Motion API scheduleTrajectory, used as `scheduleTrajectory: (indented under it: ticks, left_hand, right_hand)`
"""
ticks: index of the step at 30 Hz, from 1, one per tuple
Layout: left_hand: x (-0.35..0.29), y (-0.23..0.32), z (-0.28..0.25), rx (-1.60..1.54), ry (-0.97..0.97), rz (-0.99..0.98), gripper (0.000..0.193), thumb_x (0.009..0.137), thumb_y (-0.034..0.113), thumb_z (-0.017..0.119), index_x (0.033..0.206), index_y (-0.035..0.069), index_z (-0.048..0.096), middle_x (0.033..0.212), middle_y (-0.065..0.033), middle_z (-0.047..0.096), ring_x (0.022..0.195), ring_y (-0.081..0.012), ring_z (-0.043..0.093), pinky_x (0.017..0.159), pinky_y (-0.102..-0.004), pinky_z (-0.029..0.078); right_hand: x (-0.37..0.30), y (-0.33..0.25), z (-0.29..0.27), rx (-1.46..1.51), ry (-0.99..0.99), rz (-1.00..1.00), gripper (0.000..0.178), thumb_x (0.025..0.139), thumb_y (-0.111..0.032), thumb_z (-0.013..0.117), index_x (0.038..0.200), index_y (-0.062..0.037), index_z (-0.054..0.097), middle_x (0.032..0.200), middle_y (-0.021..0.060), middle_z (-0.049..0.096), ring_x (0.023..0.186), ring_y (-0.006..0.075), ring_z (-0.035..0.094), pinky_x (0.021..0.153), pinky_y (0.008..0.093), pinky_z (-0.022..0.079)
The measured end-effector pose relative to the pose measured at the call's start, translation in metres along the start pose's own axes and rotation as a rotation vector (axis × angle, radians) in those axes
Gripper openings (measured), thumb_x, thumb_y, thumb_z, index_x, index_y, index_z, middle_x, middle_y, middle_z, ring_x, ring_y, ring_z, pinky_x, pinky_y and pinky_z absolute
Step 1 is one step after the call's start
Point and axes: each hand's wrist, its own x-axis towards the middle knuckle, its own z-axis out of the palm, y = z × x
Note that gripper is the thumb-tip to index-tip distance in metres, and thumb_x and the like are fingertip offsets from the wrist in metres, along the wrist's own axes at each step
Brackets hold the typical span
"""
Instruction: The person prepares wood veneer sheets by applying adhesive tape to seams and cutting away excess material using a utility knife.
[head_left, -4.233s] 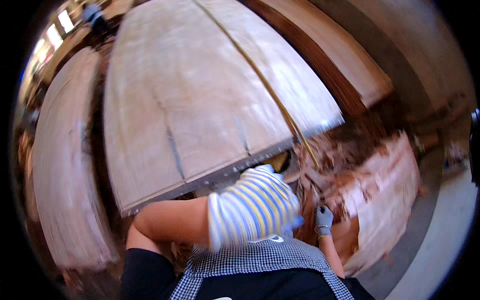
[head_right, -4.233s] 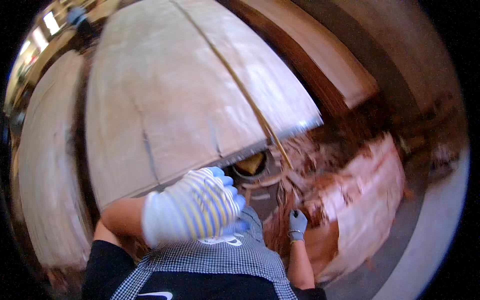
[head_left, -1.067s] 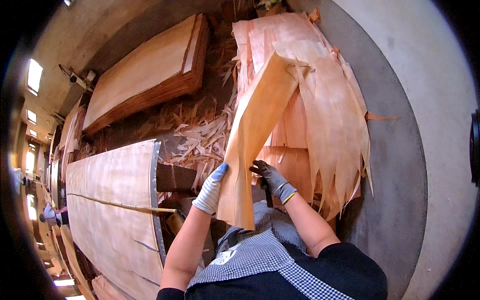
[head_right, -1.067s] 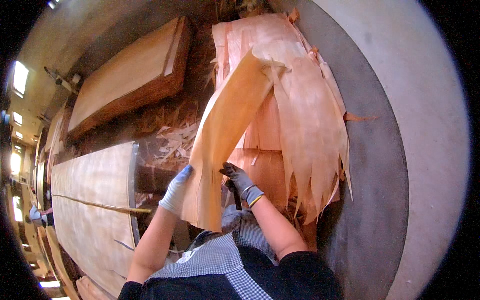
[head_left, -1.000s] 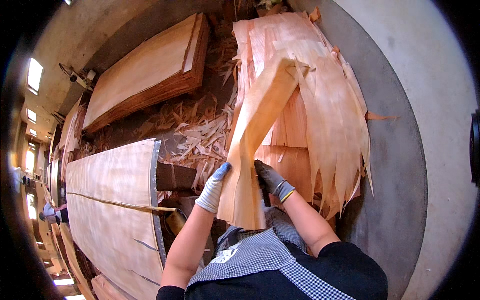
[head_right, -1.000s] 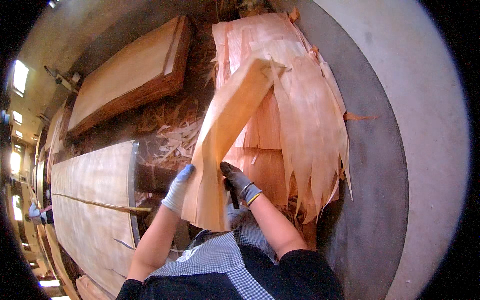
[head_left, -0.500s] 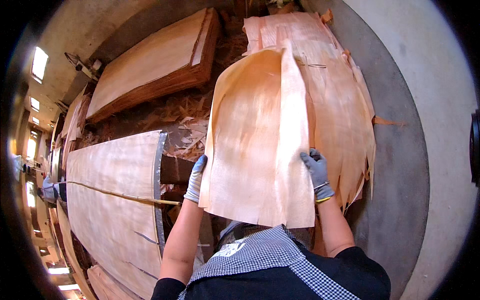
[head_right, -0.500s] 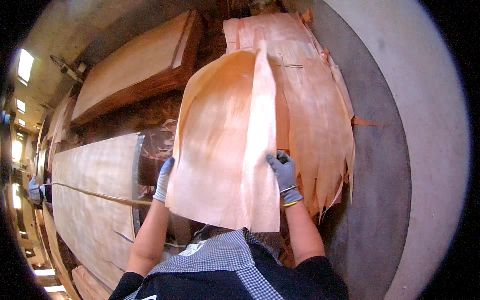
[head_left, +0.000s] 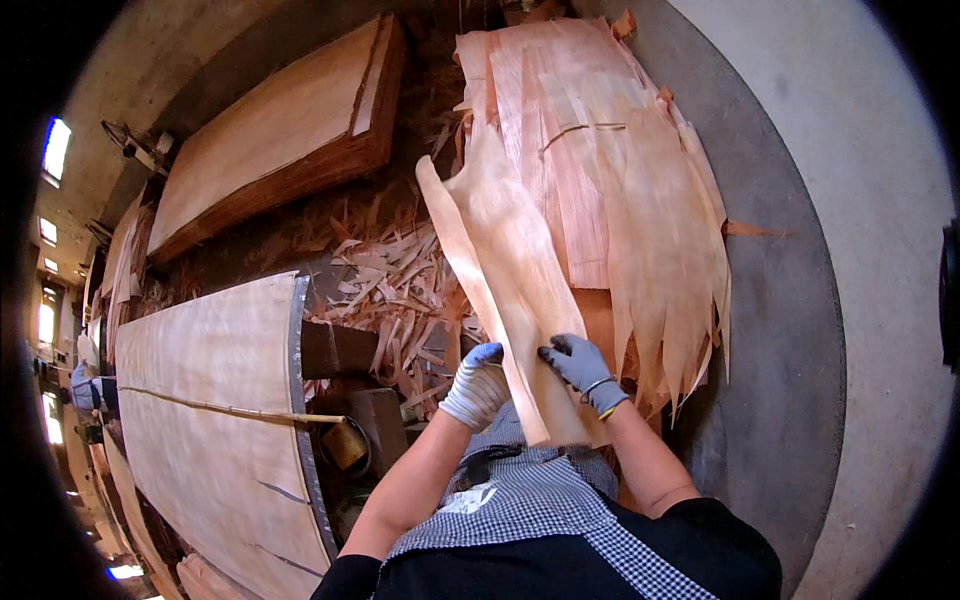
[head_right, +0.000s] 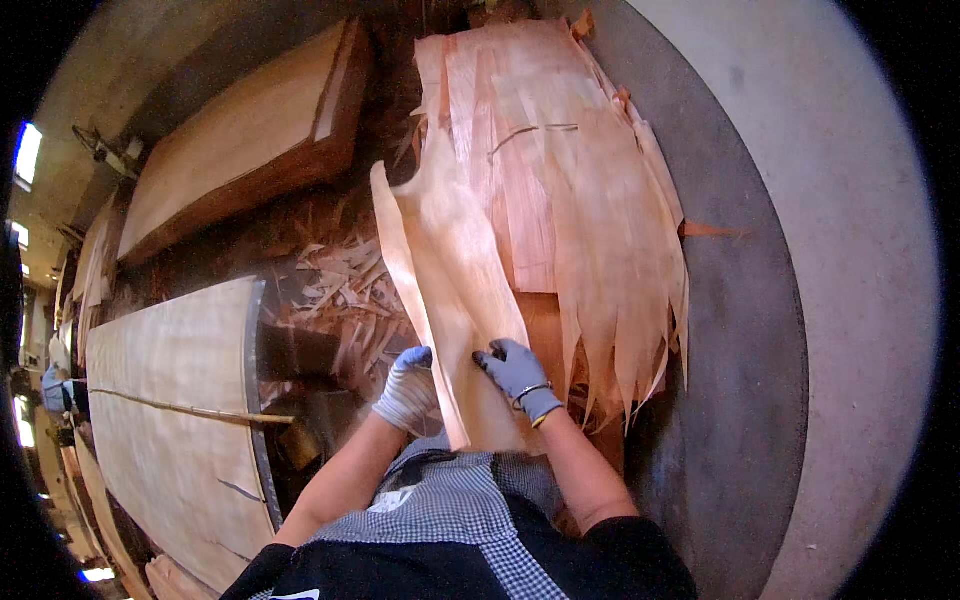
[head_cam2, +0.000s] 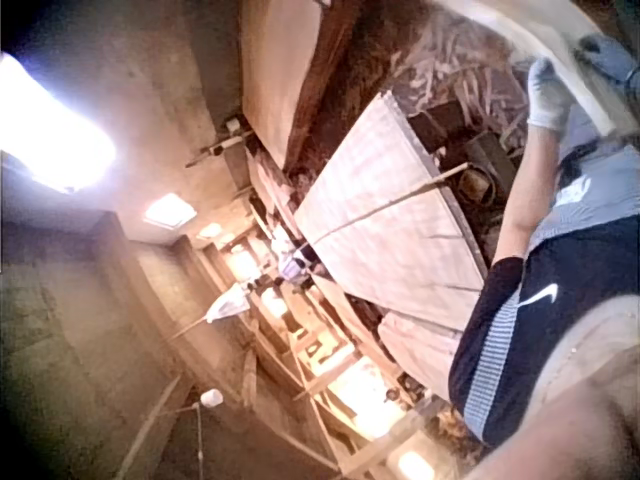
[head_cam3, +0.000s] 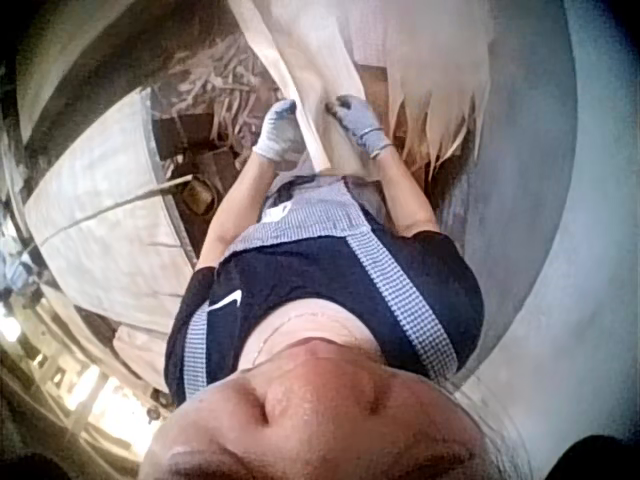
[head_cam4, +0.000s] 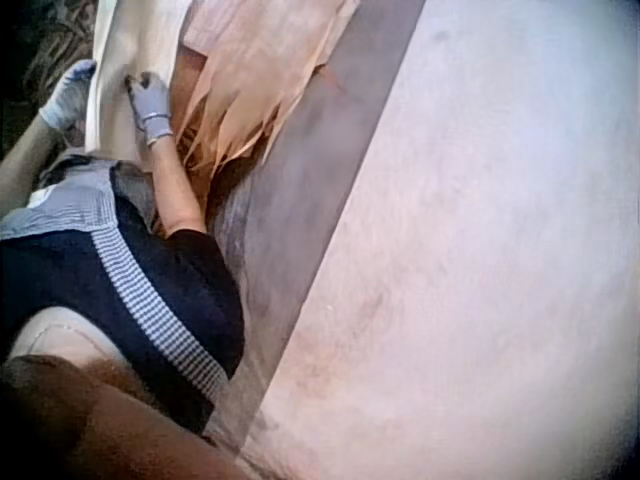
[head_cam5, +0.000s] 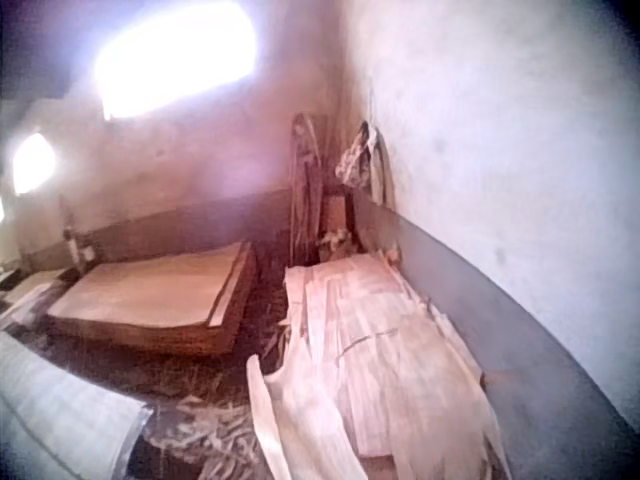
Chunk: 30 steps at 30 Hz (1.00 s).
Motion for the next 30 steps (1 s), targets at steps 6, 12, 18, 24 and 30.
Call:
scheduleTrajectory:
  ticks: [6,12,18,24,30]
  left_hand:
    - [-0.020,0.001,-0.015,0.011,0.048,0.066,0.047,0.077,0.025,0.055,0.115,-0.002,0.050,0.115,-0.0172,0.054,0.103,-0.0327,0.052,0.096,-0.0436,0.037]
    - [-0.023,-0.008,-0.020,-0.069,0.198,0.206,0.065,0.076,0.040,0.064,0.126,0.006,0.040,0.120,-0.0124,0.051,0.105,-0.0289,0.051,0.095,-0.0446,0.037]
    - [-0.018,-0.013,-0.056,-0.246,0.221,0.073,0.037,0.084,0.022,0.055,0.118,0.006,0.049,0.114,-0.0118,0.055,0.094,-0.0238,0.056,0.089,-0.0376,0.043]
    - [-0.035,-0.012,-0.036,0.314,0.121,0.205,0.035,0.087,0.025,0.050,0.116,0.005,0.050,0.108,-0.0104,0.057,0.089,-0.0218,0.058,0.084,-0.0339,0.045]
    - [-0.039,-0.011,-0.036,0.060,0.166,0.186,0.032,0.087,0.025,0.051,0.113,0.006,0.051,0.103,-0.0094,0.057,0.085,-0.0205,0.058,0.081,-0.0335,0.046]
  right_hand:
    - [-0.005,-0.013,-0.001,0.519,-0.331,0.348,0.026,0.079,-0.031,0.061,0.086,-0.0069,0.061,0.059,0.0007,0.054,0.042,0.0084,0.047,0.038,0.0214,0.038]
    - [0.007,-0.016,0.024,0.090,-0.332,0.086,0.031,0.077,-0.031,0.062,0.078,0.0002,0.060,0.055,0.0057,0.054,0.043,0.0123,0.049,0.040,0.0265,0.041]
    - [0.009,-0.004,0.040,0.137,-0.283,-0.128,0.029,0.078,-0.025,0.061,0.085,0.0022,0.061,0.063,0.0058,0.058,0.048,0.0116,0.052,0.044,0.0260,0.043]
    - [-0.004,-0.031,0.026,0.237,-0.345,0.161,0.026,0.077,-0.025,0.061,0.085,0.0001,0.063,0.060,0.0031,0.055,0.043,0.0097,0.049,0.041,0.0238,0.041]
    - [-0.001,-0.017,0.036,-0.051,-0.311,0.012,0.028,0.072,-0.027,0.068,0.080,0.0003,0.063,0.059,0.0055,0.058,0.047,0.0117,0.053,0.045,0.0264,0.044]
